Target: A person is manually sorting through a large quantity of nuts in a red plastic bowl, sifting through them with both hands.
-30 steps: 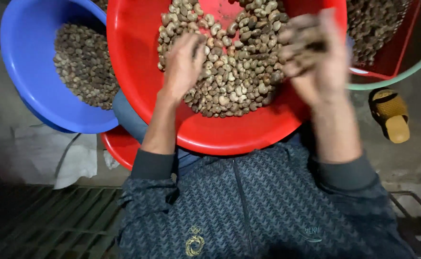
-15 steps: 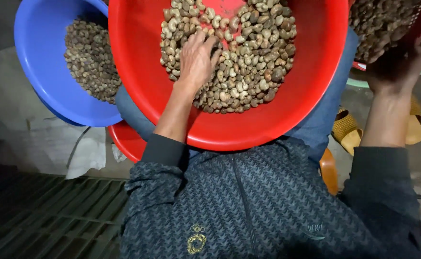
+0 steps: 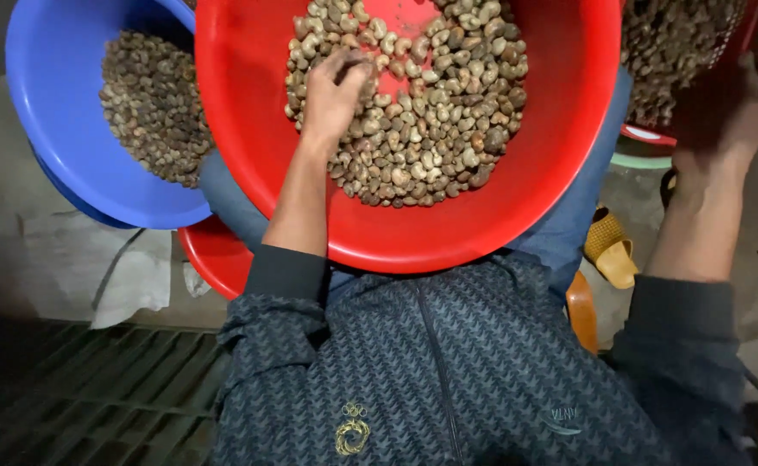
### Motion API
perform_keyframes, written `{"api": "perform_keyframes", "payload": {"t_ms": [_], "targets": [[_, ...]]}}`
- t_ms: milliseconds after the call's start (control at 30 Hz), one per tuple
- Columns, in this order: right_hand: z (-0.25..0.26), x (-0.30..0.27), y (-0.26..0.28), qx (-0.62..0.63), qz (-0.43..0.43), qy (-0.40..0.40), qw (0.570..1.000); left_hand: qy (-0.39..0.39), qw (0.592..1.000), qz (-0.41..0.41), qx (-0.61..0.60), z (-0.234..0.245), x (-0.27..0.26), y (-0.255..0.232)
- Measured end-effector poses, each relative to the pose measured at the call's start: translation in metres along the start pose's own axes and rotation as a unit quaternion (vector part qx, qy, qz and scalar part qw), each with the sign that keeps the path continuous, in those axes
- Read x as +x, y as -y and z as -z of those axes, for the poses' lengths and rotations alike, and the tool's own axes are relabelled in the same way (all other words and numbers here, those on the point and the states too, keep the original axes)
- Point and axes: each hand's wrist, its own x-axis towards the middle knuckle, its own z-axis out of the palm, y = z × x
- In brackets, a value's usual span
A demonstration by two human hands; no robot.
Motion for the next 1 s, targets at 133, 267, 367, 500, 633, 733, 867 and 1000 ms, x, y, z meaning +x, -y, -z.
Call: {"api": "perform_keyframes", "payload": {"t_ms": [133, 267, 367, 500, 633, 733, 867, 1000], "targets": [[0.082, 0.003, 0.056, 0.724, -0.096, -0.046, 0.681, 0.022, 0.945, 0.055, -0.32, 0.015, 0.003, 0.007], [0.139, 0.015, 0.117, 0.654, 0.022, -0.098, 0.75, 0.111, 0.865, -0.029, -0.488, 0.018, 0.007, 0.023], [0.188, 0.014, 0.171, 0.603, 0.085, -0.095, 0.788, 0.112, 0.846, -0.043, -0.52, 0.019, 0.003, 0.017], [0.179, 0.012, 0.206, 0.578, 0.141, -0.058, 0.802, 0.116, 0.834, -0.063, -0.536, 0.022, 0.004, 0.018], [0.173, 0.012, 0.238, 0.548, 0.151, 0.057, 0.821, 0.118, 0.836, -0.068, -0.531, 0.025, 0.002, 0.015], [0.161, 0.015, 0.256, 0.48, 0.174, 0.118, 0.852, 0.113, 0.831, -0.061, -0.542, 0.027, 0.0, 0.012], [0.144, 0.016, 0.276, 0.305, 0.236, 0.155, 0.909, 0.111, 0.829, -0.078, -0.543, 0.029, -0.003, 0.005], [0.103, 0.014, 0.287, 0.235, 0.3, 0.126, 0.916, 0.103, 0.824, -0.084, -0.551, 0.028, -0.002, 0.009]]}}
